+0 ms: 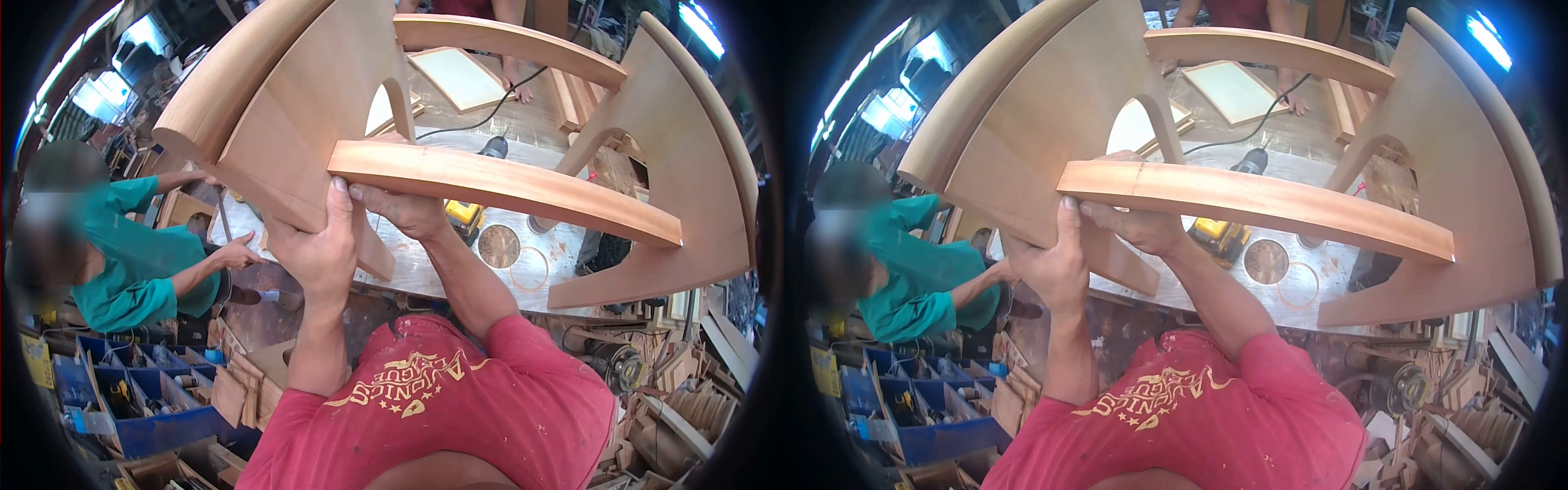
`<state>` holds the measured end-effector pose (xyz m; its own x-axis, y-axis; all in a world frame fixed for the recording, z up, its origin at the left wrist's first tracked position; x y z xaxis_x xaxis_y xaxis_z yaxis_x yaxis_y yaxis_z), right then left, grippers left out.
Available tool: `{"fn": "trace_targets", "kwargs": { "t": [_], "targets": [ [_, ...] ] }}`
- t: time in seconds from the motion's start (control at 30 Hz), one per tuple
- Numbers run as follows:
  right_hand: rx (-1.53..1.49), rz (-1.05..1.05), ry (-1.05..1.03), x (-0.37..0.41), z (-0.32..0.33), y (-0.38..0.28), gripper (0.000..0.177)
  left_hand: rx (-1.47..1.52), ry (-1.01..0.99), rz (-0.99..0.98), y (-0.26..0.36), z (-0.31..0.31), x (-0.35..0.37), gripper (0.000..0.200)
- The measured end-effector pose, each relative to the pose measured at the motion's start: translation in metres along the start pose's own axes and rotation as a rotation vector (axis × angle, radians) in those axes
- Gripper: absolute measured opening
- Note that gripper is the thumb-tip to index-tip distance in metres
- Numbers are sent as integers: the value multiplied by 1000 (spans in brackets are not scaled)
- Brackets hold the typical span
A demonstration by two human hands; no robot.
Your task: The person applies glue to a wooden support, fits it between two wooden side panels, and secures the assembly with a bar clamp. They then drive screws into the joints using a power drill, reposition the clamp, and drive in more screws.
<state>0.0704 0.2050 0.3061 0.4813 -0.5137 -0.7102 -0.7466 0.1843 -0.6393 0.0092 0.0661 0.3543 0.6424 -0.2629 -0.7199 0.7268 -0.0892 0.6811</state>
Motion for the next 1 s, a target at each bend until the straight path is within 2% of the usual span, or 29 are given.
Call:
{"fn": "trace_targets", "kwargs": {
  "t": [0.3, 0.4, 0.5, 0.67, 0.77, 1.0],
  "targets": [
    [74, -51, 45, 4, 1, 1, 45, 90, -33, 12, -12, 0, 3, 50],
    [158, 41, 49, 0, 2, -3, 42, 141, -69, 39, -8, -4, 4, 49],
    [33, -74, 101, 2, 0, 1, 35, 190, -73, 63, -9, -5, 3, 48],
    [-16, -84, 115, 1, -3, 1, 36, 166, -54, 126, -7, -2, 3, 43],
    [-66, -121, 131, 2, -3, 2, 36, 140, -5, 66, -3, 0, 1, 34],
    [-85, -104, 115, 5, -3, 2, 39, 104, 25, 37, 2, 2, 2, 34]
  ]
}}
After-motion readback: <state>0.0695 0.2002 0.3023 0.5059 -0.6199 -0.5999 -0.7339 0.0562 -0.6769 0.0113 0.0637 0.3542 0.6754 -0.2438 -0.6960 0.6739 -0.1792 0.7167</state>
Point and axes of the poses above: each hand's wrist, its own x-axis away from the middle knuckle, its own z-axis out of the back of the hand, y = z × x, the point moved 8 cm from there along -x, towards the middle knuckle, and after that the axes turned 3 degrees about -x, right-handed, at the moved point
